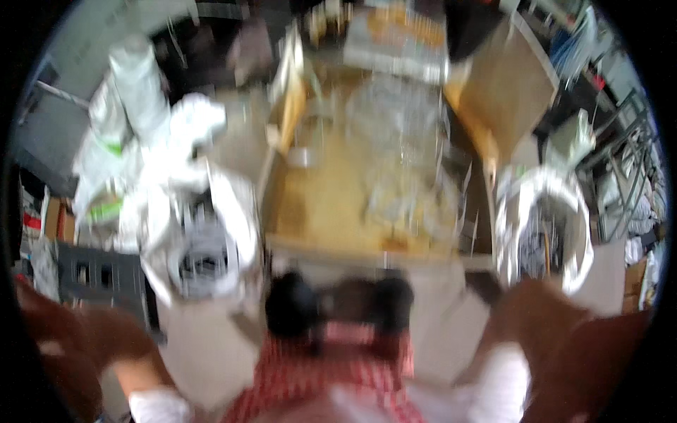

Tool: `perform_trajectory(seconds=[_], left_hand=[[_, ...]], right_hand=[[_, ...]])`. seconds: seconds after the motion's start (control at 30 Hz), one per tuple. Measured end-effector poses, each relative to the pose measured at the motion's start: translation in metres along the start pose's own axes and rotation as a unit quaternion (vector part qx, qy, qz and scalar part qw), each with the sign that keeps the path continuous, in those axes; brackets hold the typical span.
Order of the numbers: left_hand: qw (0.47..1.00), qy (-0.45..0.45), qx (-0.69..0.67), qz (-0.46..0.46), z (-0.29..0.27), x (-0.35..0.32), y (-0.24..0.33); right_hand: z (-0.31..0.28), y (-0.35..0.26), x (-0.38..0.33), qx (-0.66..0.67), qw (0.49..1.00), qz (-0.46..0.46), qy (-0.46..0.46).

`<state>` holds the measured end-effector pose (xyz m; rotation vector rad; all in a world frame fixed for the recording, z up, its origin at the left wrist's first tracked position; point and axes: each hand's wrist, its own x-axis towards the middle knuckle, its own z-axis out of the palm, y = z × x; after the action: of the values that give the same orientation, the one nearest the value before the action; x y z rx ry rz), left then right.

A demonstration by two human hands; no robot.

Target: The person rinses gray plastic components in a tank of water by hand, stacks the rinsed parts together, and then places the stack into a large white sack on the production floor.

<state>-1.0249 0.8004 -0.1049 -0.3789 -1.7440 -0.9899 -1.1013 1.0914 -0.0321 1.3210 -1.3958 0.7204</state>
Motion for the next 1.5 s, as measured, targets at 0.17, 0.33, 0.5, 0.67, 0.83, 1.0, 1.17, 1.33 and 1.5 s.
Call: perform_trajectory(seconds=[0.17,0.33,0.5,0.67,0.83,1.0,1.17,1.33,1.5], left_hand=[[0.995,-0.011,-0.090,-0.043,0.047,0.012,-0.014],[0.998,0.006,-0.058,-0.036,0.043,-0.006,-0.026],[0.984,0.048,-0.171,0.018,0.083,-0.012,-0.033],[0.961,0.112,-0.247,0.064,0.101,-0.009,-0.036],[0.894,-0.091,-0.060,-0.434,0.195,-0.113,-0.100],[0.778,-0.222,-0.198,-0.553,0.231,-0.220,-0.140],[0.677,-0.250,-0.251,-0.645,0.248,-0.259,-0.161],[0.572,-0.089,-0.279,-0.766,0.258,-0.257,-0.187],[0.464,-0.074,-0.302,-0.830,0.274,-0.292,-0.191]], right_hand=[[-0.016,0.008,0.006,-0.059,0.997,-0.016,0.043],[0.025,0.036,-0.033,0.022,0.995,0.001,0.094],[-0.004,0.044,-0.058,-0.007,0.989,0.038,0.145],[0.045,0.102,-0.212,-0.076,0.867,0.455,-0.191],[0.108,0.089,-0.419,0.045,0.613,0.519,-0.595],[0.164,0.077,-0.512,-0.115,0.515,0.422,-0.737],[0.163,0.098,-0.558,-0.107,0.475,0.475,-0.733],[0.158,0.094,-0.495,0.009,0.594,0.646,-0.479],[0.153,0.062,-0.451,0.085,0.672,0.668,-0.307]])
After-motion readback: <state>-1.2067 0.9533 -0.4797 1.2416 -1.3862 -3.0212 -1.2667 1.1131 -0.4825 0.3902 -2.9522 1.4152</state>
